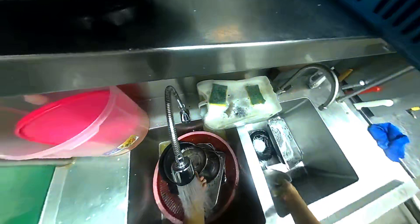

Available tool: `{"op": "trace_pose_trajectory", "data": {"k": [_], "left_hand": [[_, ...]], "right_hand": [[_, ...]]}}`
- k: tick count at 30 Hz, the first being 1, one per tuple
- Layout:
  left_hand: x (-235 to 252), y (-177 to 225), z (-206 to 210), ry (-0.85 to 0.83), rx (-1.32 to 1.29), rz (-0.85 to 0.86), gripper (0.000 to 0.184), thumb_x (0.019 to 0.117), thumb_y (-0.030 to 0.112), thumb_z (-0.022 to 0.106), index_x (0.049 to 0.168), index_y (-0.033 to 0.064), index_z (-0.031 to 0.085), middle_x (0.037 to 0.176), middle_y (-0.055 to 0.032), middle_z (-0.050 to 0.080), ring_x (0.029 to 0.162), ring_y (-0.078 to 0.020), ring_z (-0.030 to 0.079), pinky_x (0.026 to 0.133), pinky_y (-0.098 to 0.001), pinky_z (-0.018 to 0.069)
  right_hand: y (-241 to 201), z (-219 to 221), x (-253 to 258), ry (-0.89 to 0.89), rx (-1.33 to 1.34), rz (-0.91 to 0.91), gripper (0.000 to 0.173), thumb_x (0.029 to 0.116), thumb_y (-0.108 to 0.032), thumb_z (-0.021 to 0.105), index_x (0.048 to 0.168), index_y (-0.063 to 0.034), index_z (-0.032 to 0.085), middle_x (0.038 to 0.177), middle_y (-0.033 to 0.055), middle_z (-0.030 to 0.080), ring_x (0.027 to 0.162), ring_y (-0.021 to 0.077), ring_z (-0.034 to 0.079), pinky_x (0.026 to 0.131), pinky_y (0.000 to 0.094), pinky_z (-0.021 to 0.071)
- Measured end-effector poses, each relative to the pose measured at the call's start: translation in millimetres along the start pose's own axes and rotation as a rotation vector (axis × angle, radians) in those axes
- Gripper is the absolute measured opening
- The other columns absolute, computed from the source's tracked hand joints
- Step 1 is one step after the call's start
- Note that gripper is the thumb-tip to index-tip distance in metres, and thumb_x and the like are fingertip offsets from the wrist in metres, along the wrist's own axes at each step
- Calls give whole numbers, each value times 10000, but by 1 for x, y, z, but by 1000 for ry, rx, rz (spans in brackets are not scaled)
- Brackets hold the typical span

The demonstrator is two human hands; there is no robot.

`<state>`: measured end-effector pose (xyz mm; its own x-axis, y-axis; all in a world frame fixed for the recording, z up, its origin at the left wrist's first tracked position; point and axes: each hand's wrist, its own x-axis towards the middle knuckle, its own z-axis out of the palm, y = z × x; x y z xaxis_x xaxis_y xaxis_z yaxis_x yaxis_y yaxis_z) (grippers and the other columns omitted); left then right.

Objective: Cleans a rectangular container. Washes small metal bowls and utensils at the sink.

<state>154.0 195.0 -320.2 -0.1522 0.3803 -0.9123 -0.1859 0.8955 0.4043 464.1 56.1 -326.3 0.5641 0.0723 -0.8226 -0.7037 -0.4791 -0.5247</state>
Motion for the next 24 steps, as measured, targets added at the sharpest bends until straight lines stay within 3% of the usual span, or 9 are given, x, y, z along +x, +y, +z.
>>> {"op": "trace_pose_trajectory", "data": {"k": [4, 6, 9, 11, 14, 17, 19, 21, 24], "left_hand": [[64, -43, -19, 48, -394, 50, 463, 1102, 356, 426, 1466, 71, 411, 1257, -155, 574, 979, -223, 610, 801, -353, 527], [60, -43, -25, 35, -442, 107, 437, 1100, 289, 421, 1482, 79, 403, 1305, -156, 556, 1018, -234, 602, 836, -370, 526], [29, -45, -30, 14, -350, 380, 422, 1112, 177, 377, 1488, -15, 355, 1410, -225, 477, 1176, -275, 563, 935, -405, 542], [25, -62, -23, 177, -109, 675, 433, 1087, 145, 398, 1385, -166, 437, 1307, -378, 520, 1126, -406, 601, 824, -467, 583], [-26, -38, -35, -46, 249, 134, 461, 1114, 150, 402, 1513, -77, 358, 1526, -281, 421, 1355, -360, 500, 1054, -488, 494], [-61, -42, -32, -185, 93, 11, 373, 1052, 48, 453, 1386, -115, 471, 1316, -299, 553, 1082, -380, 647, 835, -520, 599], [-96, -34, -19, -285, -13, 25, 545, 954, -74, 438, 1490, -8, 366, 1302, -305, 556, 1005, -440, 672, 746, -597, 606], [-114, -22, -7, -427, -141, 74, 927, 897, -116, 427, 1634, 325, 78, 1449, -291, 482, 1033, -537, 665, 701, -704, 587], [-120, -9, -3, -501, -228, 227, 712, 1075, 102, 421, 1636, 400, 100, 1405, -272, 562, 1025, -541, 678, 663, -720, 582]], "right_hand": [[28, 10, 4, 11, -20, 84, 291, 1042, -328, 540, 1140, -56, 566, 852, 103, 583, 677, 196, 566, 559, 396, 493], [26, 13, 7, -15, 45, 110, 393, 1044, -398, 534, 1251, -65, 554, 1017, 145, 625, 849, 249, 621, 689, 481, 539], [7, 18, 3, 5, -66, -109, 403, 1077, -396, 479, 1275, -52, 546, 967, 144, 619, 777, 249, 620, 655, 462, 543], [-14, 24, -7, -2, -171, -337, 459, 1101, -387, 431, 1399, -38, 438, 945, 149, 600, 698, 230, 611, 603, 437, 546], [-51, 34, -45, -122, -157, -483, 510, 1117, -402, 369, 1475, -38, 379, 1040, 189, 651, 753, 264, 679, 638, 450, 597], [-59, 46, -104, -364, -415, -663, 516, 1053, -247, 453, 1506, -24, 349, 1103, 170, 662, 797, 223, 680, 652, 389, 581], [-49, 57, -134, -533, -800, -878, 535, 991, -221, 598, 1461, -11, 453, 1214, 153, 652, 943, 204, 682, 775, 379, 590], [-34, 69, -158, -555, -1292, -1159, 519, 970, -285, 647, 1428, -57, 562, 1459, 189, 548, 1339, 315, 542, 1105, 477, 475], [-15, 78, -193, -514, -1783, -1170, 343, 994, -209, 586, 1300, -79, 667, 1447, 215, 532, 1359, 435, 479, 1069, 586, 466]]}}
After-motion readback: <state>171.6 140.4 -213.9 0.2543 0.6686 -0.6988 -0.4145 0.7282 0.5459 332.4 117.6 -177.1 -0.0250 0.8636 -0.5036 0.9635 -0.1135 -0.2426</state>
